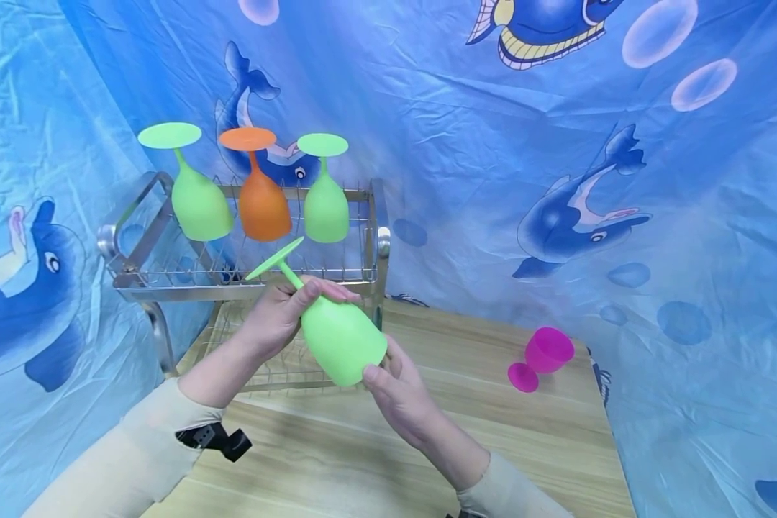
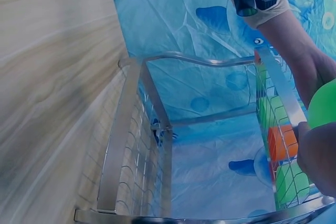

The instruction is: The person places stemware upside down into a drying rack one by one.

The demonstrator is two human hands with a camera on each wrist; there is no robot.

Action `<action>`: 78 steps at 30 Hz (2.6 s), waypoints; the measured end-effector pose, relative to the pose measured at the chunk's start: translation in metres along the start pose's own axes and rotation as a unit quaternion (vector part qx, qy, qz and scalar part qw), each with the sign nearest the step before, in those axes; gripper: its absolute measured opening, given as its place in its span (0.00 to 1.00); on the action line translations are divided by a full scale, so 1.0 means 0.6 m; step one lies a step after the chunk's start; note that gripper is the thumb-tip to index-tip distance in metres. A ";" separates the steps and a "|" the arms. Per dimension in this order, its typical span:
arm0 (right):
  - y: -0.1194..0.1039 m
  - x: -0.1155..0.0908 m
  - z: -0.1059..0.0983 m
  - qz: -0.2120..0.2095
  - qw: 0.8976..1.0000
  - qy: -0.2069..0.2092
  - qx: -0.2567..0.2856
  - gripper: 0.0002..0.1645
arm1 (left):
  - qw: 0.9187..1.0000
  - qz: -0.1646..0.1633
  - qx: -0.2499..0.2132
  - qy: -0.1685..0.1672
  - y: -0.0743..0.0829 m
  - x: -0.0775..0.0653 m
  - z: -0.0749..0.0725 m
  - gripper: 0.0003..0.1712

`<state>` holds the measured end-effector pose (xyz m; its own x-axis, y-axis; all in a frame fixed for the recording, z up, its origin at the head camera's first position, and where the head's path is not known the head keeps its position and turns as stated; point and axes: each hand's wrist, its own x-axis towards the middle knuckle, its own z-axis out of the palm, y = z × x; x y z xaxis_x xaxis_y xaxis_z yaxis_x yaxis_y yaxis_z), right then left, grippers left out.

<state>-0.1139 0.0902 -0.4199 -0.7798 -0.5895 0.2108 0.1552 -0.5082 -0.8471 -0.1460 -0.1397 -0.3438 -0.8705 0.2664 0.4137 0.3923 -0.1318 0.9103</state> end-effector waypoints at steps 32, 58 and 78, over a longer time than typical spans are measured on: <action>-0.138 0.133 -0.041 -0.136 0.947 0.030 -0.290 0.38 | 0.977 -0.037 0.204 -0.052 0.119 0.014 -0.089 0.13; -0.121 0.226 -0.074 -0.162 0.874 0.098 -0.448 0.45 | 0.934 -0.049 0.350 0.057 0.266 0.061 -0.228 0.17; -0.096 0.248 -0.079 -0.175 0.862 0.131 -0.457 0.42 | 0.901 -0.062 0.409 0.127 0.212 0.051 -0.339 0.22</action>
<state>-0.2674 0.0615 -0.3631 -0.8103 -0.2783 0.5158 -0.5673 0.1512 -0.8095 -0.1834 -0.3424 -0.2175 -0.9223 -0.0097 0.3864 0.2843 0.6602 0.6952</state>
